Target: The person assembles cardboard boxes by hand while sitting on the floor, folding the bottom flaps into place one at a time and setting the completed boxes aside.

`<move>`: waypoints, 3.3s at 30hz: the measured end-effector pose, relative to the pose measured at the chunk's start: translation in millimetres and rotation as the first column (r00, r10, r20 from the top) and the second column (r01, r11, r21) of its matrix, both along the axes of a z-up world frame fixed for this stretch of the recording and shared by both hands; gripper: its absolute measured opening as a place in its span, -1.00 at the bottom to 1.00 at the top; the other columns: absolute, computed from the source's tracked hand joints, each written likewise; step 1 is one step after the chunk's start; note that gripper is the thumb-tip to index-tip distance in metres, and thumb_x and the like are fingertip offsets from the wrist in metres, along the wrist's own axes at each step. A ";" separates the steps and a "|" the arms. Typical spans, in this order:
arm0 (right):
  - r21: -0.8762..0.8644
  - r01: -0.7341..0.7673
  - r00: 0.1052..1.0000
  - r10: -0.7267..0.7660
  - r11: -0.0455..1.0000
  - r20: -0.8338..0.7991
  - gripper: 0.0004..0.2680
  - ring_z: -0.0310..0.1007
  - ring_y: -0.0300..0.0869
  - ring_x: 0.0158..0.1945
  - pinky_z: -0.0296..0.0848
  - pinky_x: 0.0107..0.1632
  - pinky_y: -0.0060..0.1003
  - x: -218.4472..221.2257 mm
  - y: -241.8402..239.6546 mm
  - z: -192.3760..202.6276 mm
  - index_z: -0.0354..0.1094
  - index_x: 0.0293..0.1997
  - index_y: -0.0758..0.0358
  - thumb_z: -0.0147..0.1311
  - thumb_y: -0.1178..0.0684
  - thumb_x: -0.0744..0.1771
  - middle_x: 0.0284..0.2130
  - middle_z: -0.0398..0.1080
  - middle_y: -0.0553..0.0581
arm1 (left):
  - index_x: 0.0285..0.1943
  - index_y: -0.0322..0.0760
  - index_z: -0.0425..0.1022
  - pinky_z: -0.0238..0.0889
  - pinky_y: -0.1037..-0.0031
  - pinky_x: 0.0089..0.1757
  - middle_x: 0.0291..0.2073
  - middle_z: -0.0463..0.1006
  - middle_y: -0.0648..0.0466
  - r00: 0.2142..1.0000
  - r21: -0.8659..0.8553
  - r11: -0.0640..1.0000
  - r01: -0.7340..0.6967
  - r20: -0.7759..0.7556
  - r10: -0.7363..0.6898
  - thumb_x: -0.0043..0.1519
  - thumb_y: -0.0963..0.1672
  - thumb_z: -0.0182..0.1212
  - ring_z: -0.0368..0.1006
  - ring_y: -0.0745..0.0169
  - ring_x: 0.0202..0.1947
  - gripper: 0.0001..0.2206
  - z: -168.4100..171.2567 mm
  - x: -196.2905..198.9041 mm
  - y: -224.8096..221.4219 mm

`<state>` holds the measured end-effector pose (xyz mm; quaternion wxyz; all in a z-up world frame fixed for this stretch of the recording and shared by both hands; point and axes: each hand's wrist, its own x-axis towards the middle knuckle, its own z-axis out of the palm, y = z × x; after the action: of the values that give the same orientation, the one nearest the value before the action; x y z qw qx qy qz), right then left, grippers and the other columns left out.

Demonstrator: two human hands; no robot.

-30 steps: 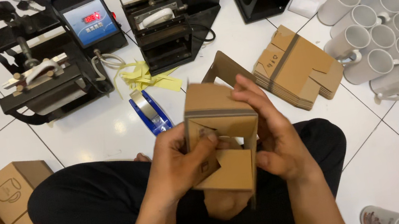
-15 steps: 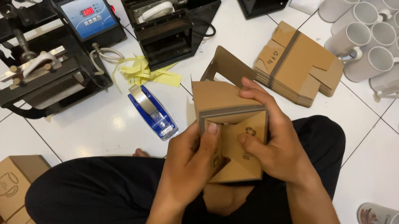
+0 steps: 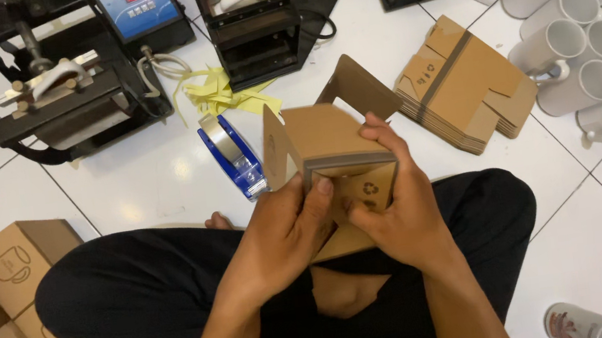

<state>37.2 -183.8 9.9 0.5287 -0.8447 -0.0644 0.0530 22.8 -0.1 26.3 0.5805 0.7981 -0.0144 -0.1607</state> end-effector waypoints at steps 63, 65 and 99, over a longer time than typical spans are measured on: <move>0.043 0.144 0.985 -0.139 0.989 -0.105 -0.93 0.47 0.14 0.18 0.48 0.22 -0.09 12.3 113.5 -310.8 0.59 -0.37 0.31 0.35 0.15 0.22 0.10 0.49 0.27 | -0.02 -0.55 0.56 0.54 0.15 -0.13 -0.25 0.65 -0.19 0.847 -0.839 0.363 -0.407 -0.198 0.493 0.29 -0.13 0.25 0.66 -0.02 -0.20 -0.74 -96.3 57.5 170.9; -0.025 0.122 0.990 -0.124 0.992 -0.067 -0.87 0.46 0.10 0.21 0.45 0.26 -0.09 0.7 104.1 -287.1 0.61 -0.22 0.25 0.34 0.08 0.25 0.08 0.50 0.24 | -0.03 -0.54 0.56 0.54 0.19 -0.14 -0.27 0.65 -0.17 0.848 -0.852 0.346 -0.392 -0.189 0.495 0.28 -0.15 0.26 0.66 0.00 -0.22 -0.76 -96.2 51.7 169.6; 0.362 0.125 0.948 -0.004 0.924 -0.317 -0.30 0.51 -0.26 -0.42 0.45 -0.23 -0.45 7.9 89.1 -8.3 -0.15 0.55 0.30 0.27 0.22 0.25 -0.38 0.63 0.26 | 0.02 -0.51 0.57 0.47 0.40 -0.15 -0.16 0.63 -0.08 0.994 -0.714 0.700 -0.019 0.061 0.090 0.06 -0.18 0.48 0.56 0.20 -0.14 -0.63 -65.1 8.5 87.2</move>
<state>45.1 -94.7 1.6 0.6860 -0.7100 0.0387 0.1541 31.2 87.2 -38.8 0.8469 0.5185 -0.0780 -0.0889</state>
